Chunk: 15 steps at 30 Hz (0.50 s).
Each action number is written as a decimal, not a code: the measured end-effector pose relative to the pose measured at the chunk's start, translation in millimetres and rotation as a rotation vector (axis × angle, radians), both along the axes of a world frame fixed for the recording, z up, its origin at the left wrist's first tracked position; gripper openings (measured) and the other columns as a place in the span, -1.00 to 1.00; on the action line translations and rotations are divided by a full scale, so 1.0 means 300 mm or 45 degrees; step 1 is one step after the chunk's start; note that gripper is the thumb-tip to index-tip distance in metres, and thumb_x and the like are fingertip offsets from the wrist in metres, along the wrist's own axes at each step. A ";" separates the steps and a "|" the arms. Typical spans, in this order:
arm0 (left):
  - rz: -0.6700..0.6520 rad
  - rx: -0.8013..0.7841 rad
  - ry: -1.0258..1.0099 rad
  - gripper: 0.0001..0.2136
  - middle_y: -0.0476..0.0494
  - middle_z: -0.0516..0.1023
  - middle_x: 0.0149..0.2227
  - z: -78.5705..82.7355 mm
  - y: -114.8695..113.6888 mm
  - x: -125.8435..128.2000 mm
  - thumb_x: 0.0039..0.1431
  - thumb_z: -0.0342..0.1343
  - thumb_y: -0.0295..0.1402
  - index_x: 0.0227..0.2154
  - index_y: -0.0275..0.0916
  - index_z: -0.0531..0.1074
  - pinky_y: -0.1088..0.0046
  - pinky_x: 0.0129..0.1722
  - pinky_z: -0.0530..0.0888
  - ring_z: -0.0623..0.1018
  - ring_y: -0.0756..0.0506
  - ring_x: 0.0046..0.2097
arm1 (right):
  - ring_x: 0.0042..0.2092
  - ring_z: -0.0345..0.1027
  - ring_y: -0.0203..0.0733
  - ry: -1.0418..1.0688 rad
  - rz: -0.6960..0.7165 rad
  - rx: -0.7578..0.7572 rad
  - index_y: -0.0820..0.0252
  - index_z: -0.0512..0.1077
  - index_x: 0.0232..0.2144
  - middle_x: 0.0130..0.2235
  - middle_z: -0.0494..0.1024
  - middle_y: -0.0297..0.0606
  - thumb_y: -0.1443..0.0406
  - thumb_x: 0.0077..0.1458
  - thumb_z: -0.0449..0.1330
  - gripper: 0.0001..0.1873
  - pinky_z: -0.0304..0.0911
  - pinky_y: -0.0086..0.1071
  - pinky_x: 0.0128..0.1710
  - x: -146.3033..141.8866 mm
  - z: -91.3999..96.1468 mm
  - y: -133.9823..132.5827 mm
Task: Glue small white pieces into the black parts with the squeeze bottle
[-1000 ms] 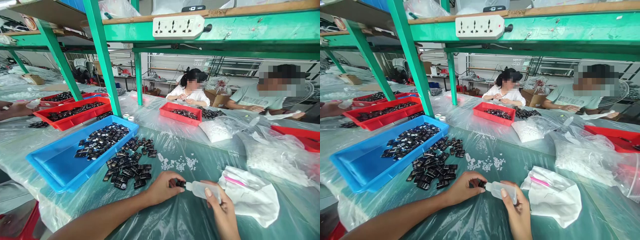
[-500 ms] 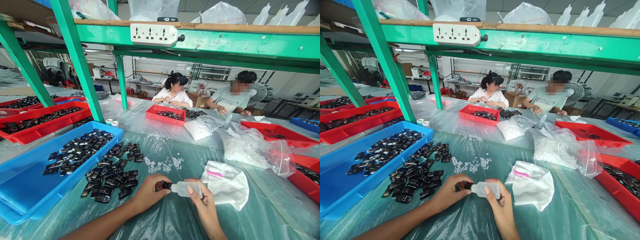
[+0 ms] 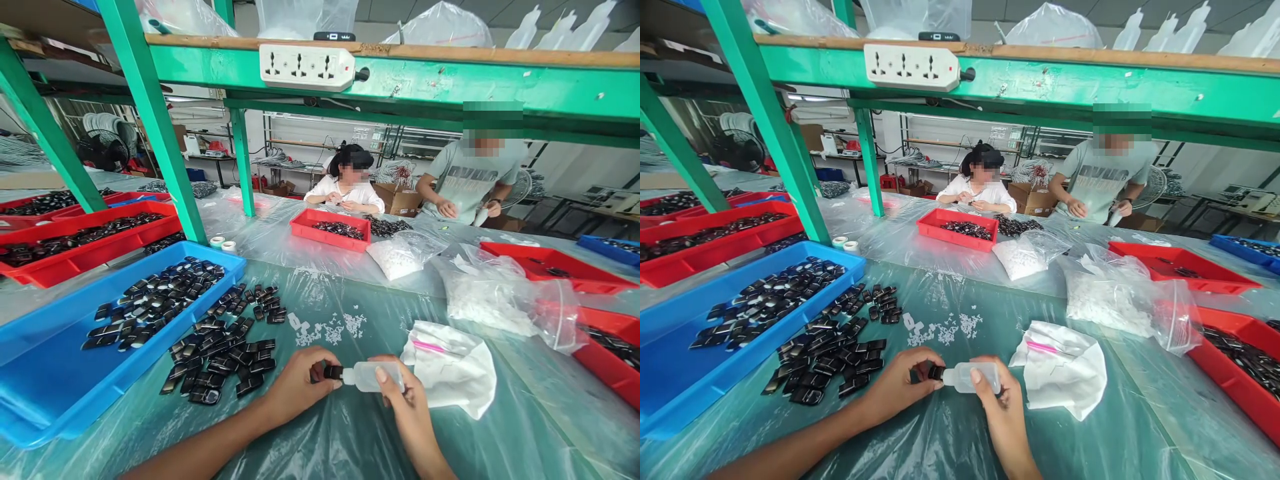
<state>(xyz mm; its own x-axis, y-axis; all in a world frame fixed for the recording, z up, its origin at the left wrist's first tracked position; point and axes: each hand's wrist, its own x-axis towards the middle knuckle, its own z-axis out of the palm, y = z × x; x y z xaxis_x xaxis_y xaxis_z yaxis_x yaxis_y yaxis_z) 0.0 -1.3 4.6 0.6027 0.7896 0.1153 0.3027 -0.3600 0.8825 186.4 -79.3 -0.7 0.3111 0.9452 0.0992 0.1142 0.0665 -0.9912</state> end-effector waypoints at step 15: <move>0.003 -0.160 -0.127 -0.76 -0.01 0.46 -0.42 -0.024 0.001 0.001 -0.02 0.21 -0.32 -0.26 -0.27 0.45 0.59 -0.46 0.28 0.36 0.05 -0.46 | -0.55 -0.03 -0.34 0.815 0.074 -0.062 0.17 0.49 -0.36 -0.63 0.15 -0.45 0.08 0.10 0.09 -0.68 0.17 -0.38 -0.39 0.003 -0.016 0.027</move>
